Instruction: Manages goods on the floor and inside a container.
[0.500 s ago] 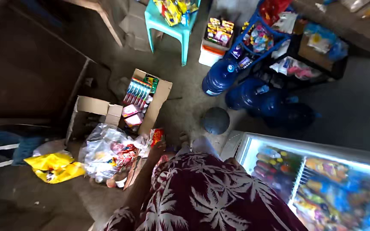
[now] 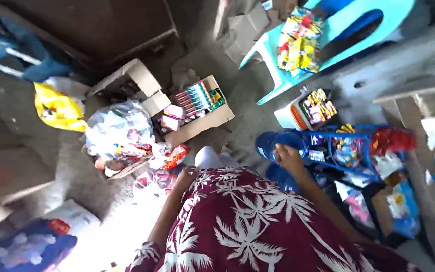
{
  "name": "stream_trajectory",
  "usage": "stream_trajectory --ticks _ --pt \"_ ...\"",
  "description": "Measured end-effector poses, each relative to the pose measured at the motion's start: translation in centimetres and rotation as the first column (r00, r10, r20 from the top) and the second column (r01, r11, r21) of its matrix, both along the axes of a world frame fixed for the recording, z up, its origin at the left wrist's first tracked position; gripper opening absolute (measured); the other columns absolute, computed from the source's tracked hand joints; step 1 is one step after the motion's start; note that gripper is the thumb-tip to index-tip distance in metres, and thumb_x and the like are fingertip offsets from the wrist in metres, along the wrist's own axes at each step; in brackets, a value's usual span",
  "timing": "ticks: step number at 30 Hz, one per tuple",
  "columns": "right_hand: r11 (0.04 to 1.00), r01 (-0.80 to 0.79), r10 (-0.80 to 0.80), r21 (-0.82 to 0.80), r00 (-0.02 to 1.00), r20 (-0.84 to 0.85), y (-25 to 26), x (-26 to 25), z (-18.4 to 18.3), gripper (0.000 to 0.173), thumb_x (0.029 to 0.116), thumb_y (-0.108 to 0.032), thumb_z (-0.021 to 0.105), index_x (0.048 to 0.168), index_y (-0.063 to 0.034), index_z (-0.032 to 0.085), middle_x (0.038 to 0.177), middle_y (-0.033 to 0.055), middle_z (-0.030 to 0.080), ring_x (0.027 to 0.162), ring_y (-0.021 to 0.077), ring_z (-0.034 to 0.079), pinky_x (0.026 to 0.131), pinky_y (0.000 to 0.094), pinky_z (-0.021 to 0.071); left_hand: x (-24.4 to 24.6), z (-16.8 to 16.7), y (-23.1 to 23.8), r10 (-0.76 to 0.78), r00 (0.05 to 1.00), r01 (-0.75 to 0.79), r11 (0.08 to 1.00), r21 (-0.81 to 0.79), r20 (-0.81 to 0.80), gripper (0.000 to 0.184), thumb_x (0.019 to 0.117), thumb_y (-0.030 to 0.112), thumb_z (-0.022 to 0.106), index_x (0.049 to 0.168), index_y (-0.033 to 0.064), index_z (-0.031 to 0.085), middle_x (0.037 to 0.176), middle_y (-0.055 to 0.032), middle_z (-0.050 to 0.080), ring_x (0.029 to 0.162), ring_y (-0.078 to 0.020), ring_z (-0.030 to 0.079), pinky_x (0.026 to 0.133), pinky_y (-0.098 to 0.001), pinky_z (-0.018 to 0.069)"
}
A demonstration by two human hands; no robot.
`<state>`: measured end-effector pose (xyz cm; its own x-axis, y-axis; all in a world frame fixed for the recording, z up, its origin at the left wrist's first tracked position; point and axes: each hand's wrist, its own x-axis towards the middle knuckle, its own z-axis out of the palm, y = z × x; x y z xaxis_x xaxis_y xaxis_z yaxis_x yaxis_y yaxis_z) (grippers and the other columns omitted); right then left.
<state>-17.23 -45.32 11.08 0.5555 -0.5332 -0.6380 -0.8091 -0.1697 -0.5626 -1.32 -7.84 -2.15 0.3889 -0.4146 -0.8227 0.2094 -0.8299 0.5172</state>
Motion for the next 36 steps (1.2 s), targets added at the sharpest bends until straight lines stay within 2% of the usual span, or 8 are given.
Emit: stream_trajectory --ticks 6,10,15,20,23,26,30,36 --pt "0.927 -0.319 0.341 -0.199 0.936 0.089 -7.8 15.9 -2.2 0.049 0.1108 -0.032 0.046 0.097 0.0092 0.068 0.075 0.0165 0.061 0.063 0.0236 0.055 0.066 0.0461 0.0504 0.8 -0.5 -2.7 0.073 0.995 -0.069 0.996 0.063 -0.062 0.046 0.1061 0.027 0.055 0.141 -0.0029 0.054 0.138 -0.0269 0.059 0.13 -0.0408 0.056 0.112 -0.0552 0.0408" --pt "0.902 -0.421 0.425 -0.09 0.905 0.03 -6.2 26.6 -5.8 0.053 0.1093 -0.039 0.049 0.105 0.0106 0.069 0.093 0.0248 0.067 0.085 0.0344 0.064 0.085 0.0563 0.0512 3.0 -3.1 -4.7 0.116 0.985 -0.121 0.992 -0.027 -0.13 0.047 0.1056 0.026 0.056 0.142 -0.0022 0.053 0.141 -0.0256 0.057 0.127 -0.0392 0.059 0.11 -0.053 0.0445" --pt "0.823 -0.56 0.558 0.091 0.828 0.049 -1.7 35.4 -16.2 0.042 0.1033 -0.03 0.061 0.098 0.0122 0.066 0.092 0.0255 0.065 0.086 0.0341 0.063 0.084 0.0549 0.0506 4.4 -7.1 -8.4 0.029 0.993 -0.044 0.992 -0.122 -0.118 0.048 0.1005 0.03 0.064 0.14 0.0028 0.059 0.146 -0.0271 0.052 0.138 -0.0457 0.046 0.116 -0.0588 0.0339" --pt "0.707 -0.665 0.703 0.24 0.696 -0.144 2.0 44.1 -26.1 0.035 0.1033 -0.026 0.058 0.118 0.004 0.067 0.114 0.0269 0.067 0.108 0.0407 0.064 0.095 0.0624 0.0483 3.8 -11.5 -12.9 -0.135 0.979 0.126 0.99 -0.063 -0.154 0.048 0.0992 0.043 0.062 0.142 0.0217 0.06 0.162 -0.0151 0.036 0.153 -0.0437 0.022 0.116 -0.0686 0.0254" --pt "0.72 -0.617 0.686 0.317 0.703 -0.189 4.1 49.1 -31.8 0.033 0.1046 -0.023 0.055 0.13 -0.0046 0.065 0.119 0.023 0.067 0.102 0.0348 0.066 0.088 0.0559 0.0523 3.8 -13.9 -15.8 -0.124 0.988 0.123 0.992 -0.016 -0.093 0.052 0.0966 0.047 0.06 0.145 0.0259 0.058 0.165 -0.0069 0.035 0.157 -0.0388 0.011 0.121 -0.0681 0.0106" --pt "0.774 -0.561 0.618 0.293 0.77 -0.158 5.3 53.9 -38.1 0.038 0.105 -0.018 0.052 0.14 -0.0079 0.061 0.119 0.0219 0.068 0.096 0.0317 0.067 0.086 0.0505 0.0537 3.5 -15.9 -18.4 -0.052 0.998 0.05 0.996 0.067 0.031 0.046 0.0958 0.041 0.054 0.138 0.0248 0.065 0.158 -0.0009 0.046 0.156 -0.0331 0.021 0.122 -0.0655 0.0079" --pt "0.725 -0.659 0.688 0.2 0.702 -0.184 5.8 58.4 -46.2 0.04 0.1041 -0.012 0.05 0.142 -0.0042 0.059 0.143 0.0201 0.06 0.136 0.0353 0.054 0.113 0.0544 0.0413 2.5 -17.2 -20.1 0.096 0.973 -0.113 0.991 0.07 0.211 0.039 0.0931 0.038 0.054 0.122 0.0223 0.075 0.144 -0.0011 0.062 0.148 -0.0339 0.039 0.12 -0.0664 0.0188" --pt "0.233 -0.967 0.901 0.107 0.174 -0.396 7.8 61.9 -53.1 0.031 0.0989 -0.015 0.056 0.122 0.0002 0.069 0.134 0.0237 0.063 0.128 0.042 0.058 0.101 0.0653 0.0451 3.3 -19.1 -21.1 0.172 0.897 -0.207 0.977 0.045 0.407 0.035 0.0917 0.036 0.051 0.104 0.0242 0.081 0.128 0.002 0.072 0.135 -0.0319 0.055 0.114 -0.0649 0.0318"
